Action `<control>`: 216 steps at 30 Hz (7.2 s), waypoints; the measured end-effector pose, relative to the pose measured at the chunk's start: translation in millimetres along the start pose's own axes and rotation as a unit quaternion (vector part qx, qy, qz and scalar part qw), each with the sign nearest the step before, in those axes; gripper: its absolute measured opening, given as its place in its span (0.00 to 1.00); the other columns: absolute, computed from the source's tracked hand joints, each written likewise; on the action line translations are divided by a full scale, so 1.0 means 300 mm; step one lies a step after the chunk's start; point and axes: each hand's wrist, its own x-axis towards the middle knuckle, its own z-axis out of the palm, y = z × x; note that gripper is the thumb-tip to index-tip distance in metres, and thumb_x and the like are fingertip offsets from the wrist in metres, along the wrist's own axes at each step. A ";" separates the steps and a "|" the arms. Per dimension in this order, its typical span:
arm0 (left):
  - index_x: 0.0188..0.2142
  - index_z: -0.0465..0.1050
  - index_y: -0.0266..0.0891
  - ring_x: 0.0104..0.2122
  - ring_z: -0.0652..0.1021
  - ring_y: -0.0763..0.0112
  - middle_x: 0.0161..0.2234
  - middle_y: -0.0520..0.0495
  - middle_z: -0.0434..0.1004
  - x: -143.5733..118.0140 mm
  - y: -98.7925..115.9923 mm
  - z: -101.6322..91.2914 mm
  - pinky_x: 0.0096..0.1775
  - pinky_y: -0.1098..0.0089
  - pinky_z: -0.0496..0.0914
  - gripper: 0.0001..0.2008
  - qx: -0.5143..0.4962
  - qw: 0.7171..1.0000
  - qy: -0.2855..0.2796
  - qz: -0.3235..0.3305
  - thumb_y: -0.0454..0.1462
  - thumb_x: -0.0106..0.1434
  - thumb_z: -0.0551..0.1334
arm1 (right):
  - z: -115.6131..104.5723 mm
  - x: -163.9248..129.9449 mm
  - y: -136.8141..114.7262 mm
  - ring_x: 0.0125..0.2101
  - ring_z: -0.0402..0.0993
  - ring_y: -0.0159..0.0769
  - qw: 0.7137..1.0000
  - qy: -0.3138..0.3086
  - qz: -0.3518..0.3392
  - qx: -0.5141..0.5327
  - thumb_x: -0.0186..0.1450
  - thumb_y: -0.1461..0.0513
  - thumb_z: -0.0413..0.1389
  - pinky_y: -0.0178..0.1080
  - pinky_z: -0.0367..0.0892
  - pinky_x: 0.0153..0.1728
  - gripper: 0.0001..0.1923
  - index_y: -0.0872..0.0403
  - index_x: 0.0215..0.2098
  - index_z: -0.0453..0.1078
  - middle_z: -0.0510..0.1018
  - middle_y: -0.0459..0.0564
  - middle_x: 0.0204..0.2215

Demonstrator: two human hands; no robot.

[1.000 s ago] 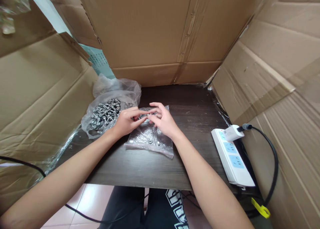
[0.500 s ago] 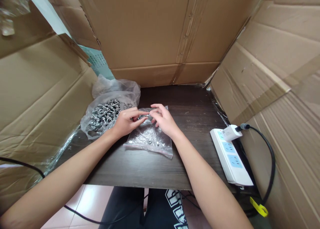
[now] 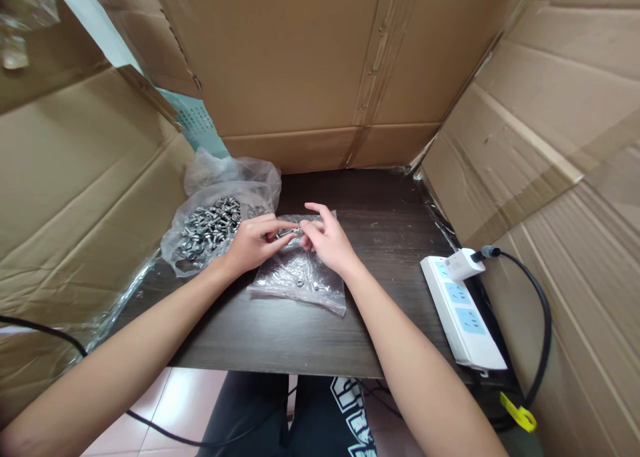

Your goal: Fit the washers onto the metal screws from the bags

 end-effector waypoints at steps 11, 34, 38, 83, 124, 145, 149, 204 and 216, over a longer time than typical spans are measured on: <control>0.47 0.83 0.40 0.23 0.68 0.77 0.23 0.55 0.67 -0.001 0.001 0.001 0.29 0.75 0.63 0.10 -0.003 1.000 0.002 -0.003 0.39 0.69 0.66 | 0.001 0.006 0.002 0.25 0.75 0.32 0.999 0.009 0.024 0.044 0.63 0.50 0.60 0.34 0.66 0.22 0.28 0.51 0.58 0.63 0.79 0.47 0.35; 0.45 0.83 0.38 0.23 0.67 0.77 0.22 0.57 0.62 0.006 0.009 0.000 0.29 0.74 0.62 0.09 -0.017 0.999 0.042 0.001 0.39 0.69 0.67 | 0.023 -0.012 -0.002 0.45 0.70 0.39 0.993 0.036 -0.110 -0.008 0.56 0.64 0.61 0.38 0.70 0.37 0.36 0.46 0.61 0.61 0.72 0.50 0.48; 0.44 0.83 0.39 0.23 0.67 0.76 0.22 0.56 0.62 0.007 0.015 -0.002 0.29 0.74 0.62 0.10 -0.016 0.999 0.052 -0.001 0.41 0.70 0.66 | 0.022 -0.008 -0.007 0.50 0.68 0.42 0.992 0.071 -0.105 -0.017 0.56 0.63 0.59 0.42 0.70 0.41 0.34 0.46 0.61 0.61 0.71 0.53 0.52; 0.46 0.78 0.38 0.24 0.74 0.78 0.36 0.48 0.77 0.003 0.022 -0.004 0.30 0.76 0.70 0.08 -0.076 0.996 -0.026 -0.030 0.36 0.70 0.64 | 0.036 -0.020 -0.015 0.23 0.65 0.31 0.999 0.002 -0.052 -0.016 0.67 0.52 0.55 0.36 0.63 0.25 0.17 0.51 0.50 0.69 0.71 0.42 0.26; 0.48 0.79 0.39 0.25 0.68 0.75 0.25 0.55 0.63 0.004 0.011 -0.005 0.31 0.74 0.63 0.08 -0.027 1.000 -0.003 0.000 0.35 0.70 0.64 | 0.016 -0.007 -0.007 0.29 0.73 0.32 0.998 -0.006 -0.061 -0.005 0.63 0.56 0.61 0.35 0.66 0.26 0.19 0.51 0.51 0.69 0.76 0.46 0.34; 0.46 0.79 0.39 0.25 0.67 0.75 0.25 0.55 0.63 0.005 0.010 -0.006 0.30 0.74 0.62 0.07 -0.019 1.000 -0.006 -0.003 0.37 0.70 0.64 | 0.020 -0.011 -0.012 0.28 0.74 0.33 0.999 -0.001 -0.053 -0.009 0.62 0.53 0.62 0.34 0.65 0.24 0.22 0.51 0.52 0.68 0.77 0.46 0.32; 0.46 0.79 0.39 0.25 0.68 0.75 0.25 0.55 0.63 0.005 0.011 -0.007 0.31 0.74 0.63 0.08 -0.019 1.000 -0.005 -0.006 0.37 0.70 0.64 | 0.015 -0.010 -0.016 0.23 0.70 0.31 1.000 -0.001 -0.028 -0.005 0.66 0.50 0.57 0.35 0.65 0.23 0.20 0.52 0.50 0.69 0.74 0.43 0.25; 0.45 0.79 0.40 0.25 0.68 0.74 0.24 0.55 0.63 0.004 0.011 -0.001 0.31 0.73 0.63 0.08 -0.035 0.999 -0.006 -0.033 0.40 0.70 0.64 | 0.017 -0.011 -0.019 0.19 0.69 0.30 0.999 -0.011 0.011 -0.030 0.62 0.57 0.55 0.33 0.61 0.18 0.11 0.52 0.41 0.71 0.75 0.45 0.27; 0.47 0.73 0.38 0.23 0.67 0.76 0.24 0.58 0.65 -0.005 0.008 0.006 0.30 0.75 0.61 0.09 -0.066 0.988 -0.096 -0.101 0.36 0.68 0.60 | 0.023 -0.036 -0.038 0.23 0.56 0.32 0.948 -0.015 -0.134 -0.287 0.69 0.56 0.49 0.38 0.50 0.28 0.19 0.51 0.22 0.51 0.60 0.43 0.19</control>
